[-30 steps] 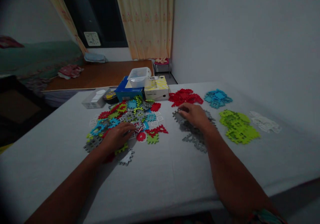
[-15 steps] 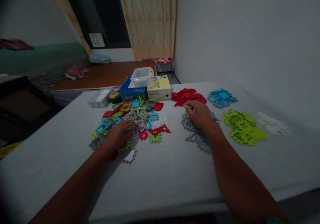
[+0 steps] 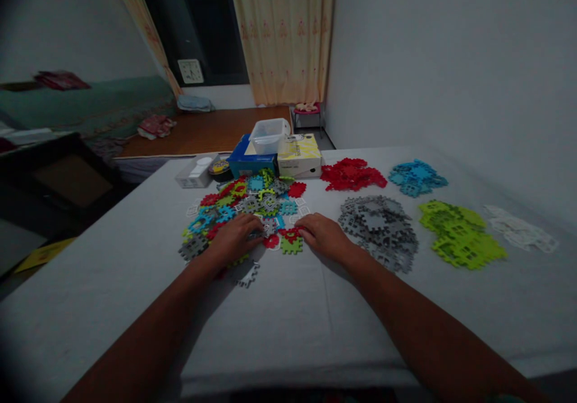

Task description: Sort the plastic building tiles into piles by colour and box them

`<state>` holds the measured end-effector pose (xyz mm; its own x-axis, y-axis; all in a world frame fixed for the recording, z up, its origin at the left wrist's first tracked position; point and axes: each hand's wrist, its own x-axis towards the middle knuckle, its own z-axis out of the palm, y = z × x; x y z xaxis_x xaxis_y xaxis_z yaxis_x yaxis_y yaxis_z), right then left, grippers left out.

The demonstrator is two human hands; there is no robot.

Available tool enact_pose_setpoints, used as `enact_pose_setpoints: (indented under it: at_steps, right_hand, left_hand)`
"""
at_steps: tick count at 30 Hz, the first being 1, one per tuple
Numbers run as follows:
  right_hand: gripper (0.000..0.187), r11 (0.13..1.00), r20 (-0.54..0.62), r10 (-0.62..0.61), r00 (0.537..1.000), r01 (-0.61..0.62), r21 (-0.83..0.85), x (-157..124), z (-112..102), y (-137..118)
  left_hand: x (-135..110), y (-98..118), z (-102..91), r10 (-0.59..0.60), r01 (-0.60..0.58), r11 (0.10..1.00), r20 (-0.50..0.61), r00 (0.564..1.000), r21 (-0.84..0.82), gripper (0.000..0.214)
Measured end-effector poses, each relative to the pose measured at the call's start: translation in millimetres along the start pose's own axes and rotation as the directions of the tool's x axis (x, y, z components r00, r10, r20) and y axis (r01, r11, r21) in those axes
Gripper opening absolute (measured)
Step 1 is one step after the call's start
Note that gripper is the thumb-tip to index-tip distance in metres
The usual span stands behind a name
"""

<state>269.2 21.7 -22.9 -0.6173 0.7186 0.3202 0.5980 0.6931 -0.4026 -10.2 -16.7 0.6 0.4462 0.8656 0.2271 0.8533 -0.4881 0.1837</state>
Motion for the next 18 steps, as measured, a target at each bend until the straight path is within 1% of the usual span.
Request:
enact_pose_setpoints:
  at_steps: [4,5,7,9,11,13,15,17,18]
  right_hand:
    - [0.024,0.998,-0.010,-0.014,1.000,0.014,0.054,0,1,-5]
    - [0.023,0.998,-0.023,-0.017,1.000,0.018,0.067,0,2,-6]
    - [0.022,0.996,-0.064,-0.017,0.998,0.022,0.086,-1,2,-8]
    - [0.021,0.995,-0.109,-0.013,0.994,0.024,0.101,0,3,-9]
    - [0.021,0.993,-0.148,-0.003,0.989,0.021,0.117,0,2,-12]
    - [0.024,0.989,-0.171,0.008,0.985,0.018,0.149,0,1,-16]
    - [0.027,0.980,-0.177,-0.002,0.984,0.037,0.195,0,1,-22]
    - [0.031,0.970,-0.179,-0.043,0.983,0.083,0.227,0,2,-29]
    - [0.030,0.966,-0.180,-0.067,0.981,0.109,0.233,0,3,-32]
  left_hand:
    - [-2,-2,-0.8,-0.015,0.015,1.000,-0.020,1.000,-0.005,0.013]
    - [-2,-4,-1.0,-0.030,0.030,1.000,-0.049,0.998,0.007,0.014]
    - [-2,-7,-1.7,-0.058,0.064,0.997,-0.140,0.988,0.040,0.016]
    - [-2,-10,-2.6,-0.074,0.089,0.995,-0.241,0.968,0.054,0.018]
    - [-1,-10,-3.3,-0.078,0.090,0.996,-0.309,0.948,0.023,0.018]
    - [0,-6,-3.3,-0.063,0.045,0.997,-0.328,0.943,-0.063,0.018]
    - [0,3,-2.0,-0.016,-0.040,0.984,-0.316,0.949,-0.171,0.017]
    - [1,13,0.7,0.031,-0.110,0.959,-0.289,0.957,-0.262,0.017]
    - [1,17,2.4,0.043,-0.126,0.948,-0.275,0.960,-0.292,0.017]
